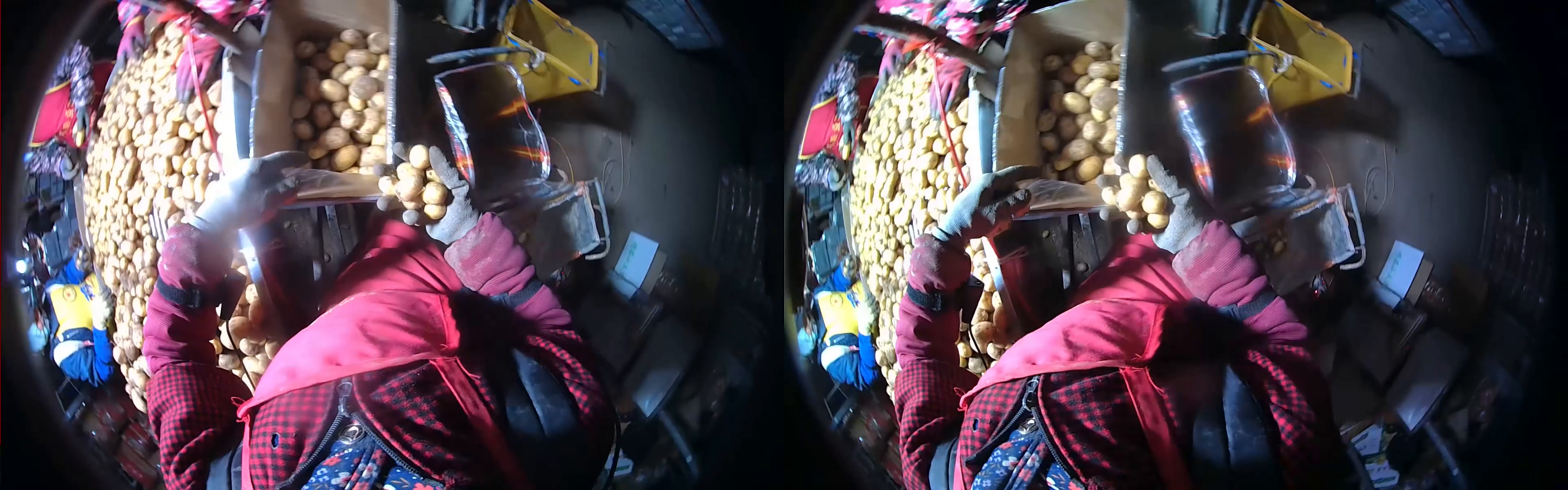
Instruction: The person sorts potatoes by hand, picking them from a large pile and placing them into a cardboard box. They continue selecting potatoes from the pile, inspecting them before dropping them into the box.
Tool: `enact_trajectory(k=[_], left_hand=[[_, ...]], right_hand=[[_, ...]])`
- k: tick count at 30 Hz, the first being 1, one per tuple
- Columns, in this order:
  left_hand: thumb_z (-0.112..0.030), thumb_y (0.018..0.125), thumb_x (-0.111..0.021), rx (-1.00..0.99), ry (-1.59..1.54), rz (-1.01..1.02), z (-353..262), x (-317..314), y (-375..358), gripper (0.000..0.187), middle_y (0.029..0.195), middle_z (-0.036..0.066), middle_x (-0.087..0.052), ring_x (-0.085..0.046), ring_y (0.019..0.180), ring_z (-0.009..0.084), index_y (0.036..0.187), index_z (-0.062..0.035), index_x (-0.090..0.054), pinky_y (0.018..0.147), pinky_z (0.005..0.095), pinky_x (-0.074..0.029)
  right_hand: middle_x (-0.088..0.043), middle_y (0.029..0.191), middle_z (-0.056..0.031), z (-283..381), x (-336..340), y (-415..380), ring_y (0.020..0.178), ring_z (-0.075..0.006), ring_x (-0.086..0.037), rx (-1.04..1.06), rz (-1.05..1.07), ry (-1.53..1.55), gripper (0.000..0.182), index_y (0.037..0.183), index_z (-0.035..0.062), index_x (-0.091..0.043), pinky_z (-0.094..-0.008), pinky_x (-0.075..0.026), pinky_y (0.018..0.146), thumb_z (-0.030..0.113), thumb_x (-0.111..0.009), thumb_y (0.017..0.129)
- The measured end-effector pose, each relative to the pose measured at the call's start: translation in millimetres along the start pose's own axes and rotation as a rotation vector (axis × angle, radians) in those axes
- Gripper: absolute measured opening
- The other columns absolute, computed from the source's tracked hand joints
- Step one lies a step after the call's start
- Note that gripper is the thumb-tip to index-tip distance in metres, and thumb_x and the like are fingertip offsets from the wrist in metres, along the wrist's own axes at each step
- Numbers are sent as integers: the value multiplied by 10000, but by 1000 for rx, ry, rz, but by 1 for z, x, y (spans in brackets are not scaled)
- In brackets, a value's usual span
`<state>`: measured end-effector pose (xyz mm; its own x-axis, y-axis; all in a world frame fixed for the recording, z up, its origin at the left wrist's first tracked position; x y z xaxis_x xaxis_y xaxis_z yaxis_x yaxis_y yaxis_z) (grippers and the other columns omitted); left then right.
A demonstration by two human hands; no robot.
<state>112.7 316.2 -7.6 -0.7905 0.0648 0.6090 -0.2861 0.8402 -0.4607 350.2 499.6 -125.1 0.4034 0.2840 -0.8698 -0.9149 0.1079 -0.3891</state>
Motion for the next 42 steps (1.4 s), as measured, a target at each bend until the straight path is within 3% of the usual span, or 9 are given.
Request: enact_trajectory(k=[4, 6, 18, 28, 29, 31, 33, 38, 42], left_hand=[[-304, 1050, -613, -218, 204, 54, 64, -26, 23, 524, 831, -7, -622, -504, 585, 68, 1509, -77, -502, 514, 241, -408], [-309, 1055, -601, 239, -220, 31, 71, -27, 16, 505, 822, 5, -609, -474, 534, 69, 1495, -75, -520, 473, 248, -379], [-310, 1065, -573, 305, -543, 31, 47, -29, 15, 523, 799, 33, -582, -468, 500, 97, 1510, -48, -491, 435, 256, -356], [-311, 1060, -575, 293, -354, 10, 60, -23, 8, 501, 1025, 88, -717, -632, 784, 150, 1460, -14, -535, 750, 325, -545], [-367, 1047, -616, 295, -553, 59, 78, -32, 13, 690, 1059, 184, -687, -483, 499, 101, 1569, 8, -363, 440, 253, -391], [-348, 1058, -602, 336, -548, 53, 67, -29, 11, 584, 973, 104, -674, -522, 596, 106, 1517, -21, -450, 533, 270, -445], [-336, 1067, -596, 318, -477, 17, 61, -26, 10, 495, 887, 6, -650, -529, 663, 94, 1469, -53, -539, 589, 269, -470], [-281, 1055, -609, 368, -676, -134, 21, -15, 0, 490, 892, 22, -666, -567, 696, 102, 1491, -73, -527, 632, 266, -488], [-214, 1059, -606, -158, -853, -439, -10, -29, 36, 509, 1155, -7, -653, -568, 860, 74, 1532, -73, -483, 761, 238, -500]], right_hand=[[-604, 1325, -231, -2, 36, -26, 1026, -450, -683, -35, -23, 148, 600, 1433, 141, -521, -340, -614, 555, 566, -575, 1013], [-591, 1347, -229, -5, 42, -34, 1037, -462, -679, -46, -7, 162, 605, 1438, 144, -517, -346, -618, 563, 565, -581, 1009], [-615, 1362, -164, 29, 58, -49, 1050, -387, -710, 157, -12, 157, 558, 1392, 204, -581, -324, -607, 577, 613, -537, 1015], [-632, 1327, -83, 192, 8, 78, 1223, -321, -618, 494, -98, 23, 419, 1268, 206, -651, -247, -613, 680, 510, -644, 980], [-679, 1189, -84, 220, 0, 106, 1115, -278, -644, 503, -104, -49, 362, 1183, 204, -642, -363, -591, 794, 508, -632, 985], [-691, 1160, -103, 243, -18, 135, 1074, -257, -648, 528, -276, -197, 413, 1174, 197, -618, -503, -526, 965, 554, -630, 965], [-399, 1556, -190, 239, -7, 146, 1394, -399, -431, 541, -464, -390, 776, 1529, 196, -400, -549, -498, 1012, 584, -683, 919], [-530, 1461, -217, 147, -45, 74, 1141, -375, -658, 325, -223, -397, 800, 1518, 125, -432, -447, -576, 863, 658, -601, 945], [-606, 1392, -186, 59, -57, 41, 1170, -352, -671, 8, 114, -312, 825, 1553, 138, -419, -481, -594, 873, 713, -512, 969]])
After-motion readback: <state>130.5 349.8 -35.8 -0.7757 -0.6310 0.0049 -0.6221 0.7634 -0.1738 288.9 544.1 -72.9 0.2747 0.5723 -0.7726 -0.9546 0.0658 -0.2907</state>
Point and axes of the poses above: each hand's wrist, its own y-axis towards the middle knuckle, its own x-axis out of the back of the hand, z = x × y, the point moved 3 cm from there along y, towards the middle knuckle
